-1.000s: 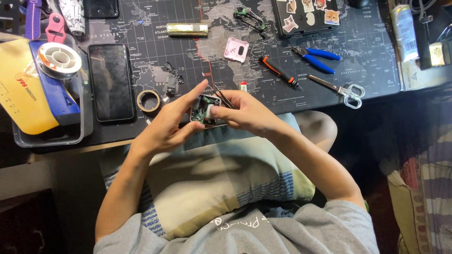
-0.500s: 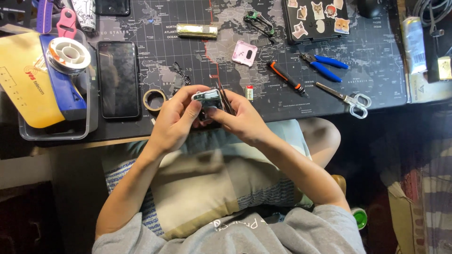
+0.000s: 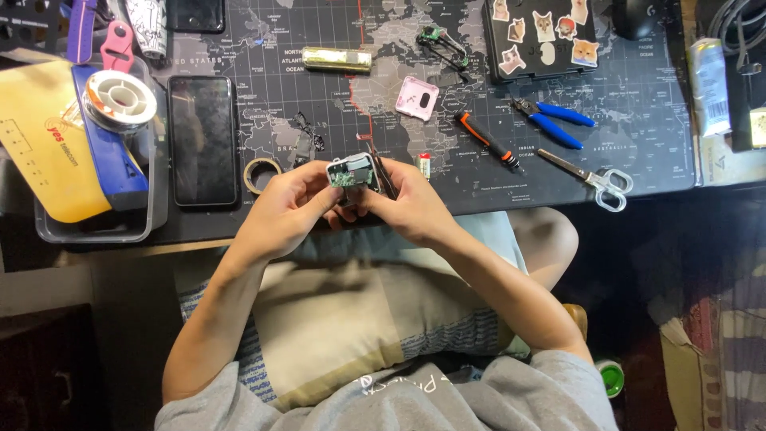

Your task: Repairing or assembling a small electronic device by connecting internal components and fitting them into the housing.

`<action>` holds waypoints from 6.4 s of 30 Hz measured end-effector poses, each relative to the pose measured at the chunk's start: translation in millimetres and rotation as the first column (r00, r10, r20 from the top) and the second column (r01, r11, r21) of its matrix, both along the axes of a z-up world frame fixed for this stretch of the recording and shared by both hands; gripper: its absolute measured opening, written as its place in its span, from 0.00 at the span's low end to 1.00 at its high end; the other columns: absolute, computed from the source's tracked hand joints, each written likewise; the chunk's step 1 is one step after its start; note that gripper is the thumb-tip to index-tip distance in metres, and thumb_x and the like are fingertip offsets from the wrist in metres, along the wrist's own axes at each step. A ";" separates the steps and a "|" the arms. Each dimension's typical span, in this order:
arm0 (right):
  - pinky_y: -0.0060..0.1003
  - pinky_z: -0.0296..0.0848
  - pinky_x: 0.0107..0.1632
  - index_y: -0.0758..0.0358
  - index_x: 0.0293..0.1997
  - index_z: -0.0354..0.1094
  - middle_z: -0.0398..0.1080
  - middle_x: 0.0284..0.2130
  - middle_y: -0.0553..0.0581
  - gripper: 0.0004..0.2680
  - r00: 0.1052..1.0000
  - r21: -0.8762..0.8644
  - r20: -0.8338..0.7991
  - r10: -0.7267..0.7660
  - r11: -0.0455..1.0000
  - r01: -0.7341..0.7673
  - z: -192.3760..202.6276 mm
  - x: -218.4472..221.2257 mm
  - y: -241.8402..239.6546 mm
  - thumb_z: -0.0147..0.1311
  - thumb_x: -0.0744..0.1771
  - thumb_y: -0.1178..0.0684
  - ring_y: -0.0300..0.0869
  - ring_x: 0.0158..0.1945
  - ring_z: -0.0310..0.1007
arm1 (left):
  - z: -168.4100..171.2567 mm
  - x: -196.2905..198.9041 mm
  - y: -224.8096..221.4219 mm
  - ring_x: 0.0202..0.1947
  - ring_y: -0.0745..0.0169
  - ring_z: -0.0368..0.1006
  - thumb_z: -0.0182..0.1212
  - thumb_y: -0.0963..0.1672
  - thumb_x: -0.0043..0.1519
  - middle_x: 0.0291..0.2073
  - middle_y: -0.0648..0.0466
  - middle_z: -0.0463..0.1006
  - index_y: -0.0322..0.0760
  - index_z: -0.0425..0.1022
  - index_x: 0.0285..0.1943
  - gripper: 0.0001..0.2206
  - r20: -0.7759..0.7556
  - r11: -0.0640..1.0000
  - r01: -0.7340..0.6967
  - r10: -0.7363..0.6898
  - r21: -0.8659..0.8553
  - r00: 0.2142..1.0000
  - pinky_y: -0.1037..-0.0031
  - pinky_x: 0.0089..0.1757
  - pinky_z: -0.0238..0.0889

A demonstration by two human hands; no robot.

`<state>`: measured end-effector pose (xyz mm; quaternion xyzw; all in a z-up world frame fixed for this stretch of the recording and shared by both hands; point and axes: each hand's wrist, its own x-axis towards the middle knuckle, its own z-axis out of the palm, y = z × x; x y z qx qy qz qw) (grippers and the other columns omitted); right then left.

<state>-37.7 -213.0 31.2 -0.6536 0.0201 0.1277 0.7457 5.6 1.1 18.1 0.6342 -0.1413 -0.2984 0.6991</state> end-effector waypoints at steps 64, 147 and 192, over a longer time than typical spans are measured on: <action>0.26 0.69 0.30 0.54 0.37 0.76 0.73 0.20 0.52 0.03 0.998 -0.088 0.028 -0.057 0.994 0.059 2.0 13.3 -5.6 0.63 0.69 0.54 0.34 0.24 0.71 | -19.8 -6.7 -24.3 0.36 0.51 0.87 0.52 0.41 0.78 0.39 0.38 0.85 0.30 0.70 0.70 0.14 0.257 0.967 -0.147 0.199 -0.208 0.946 0.56 0.40 0.86; 0.32 0.71 0.26 0.65 0.39 0.81 0.63 0.18 0.54 0.02 0.549 -0.459 0.818 0.169 0.768 0.447 1.5 -15.0 7.4 0.65 0.69 0.59 0.43 0.17 0.63 | -9.7 -46.9 -51.1 0.78 0.33 0.62 0.40 0.56 0.78 0.75 0.31 0.62 0.45 0.52 0.59 0.17 -0.329 0.638 -0.378 0.201 -0.671 0.923 0.49 0.75 0.53; 0.24 0.70 0.27 0.74 0.48 0.75 0.79 0.31 0.62 0.09 0.905 0.244 0.206 -0.373 0.915 0.322 -37.5 -19.6 11.7 0.64 0.70 0.56 0.29 0.26 0.69 | -41.9 -25.9 -44.9 0.68 0.45 0.74 0.85 0.43 0.53 0.68 0.41 0.66 0.41 0.57 0.60 0.35 -0.216 0.718 -0.326 0.244 -0.615 0.945 0.48 0.67 0.71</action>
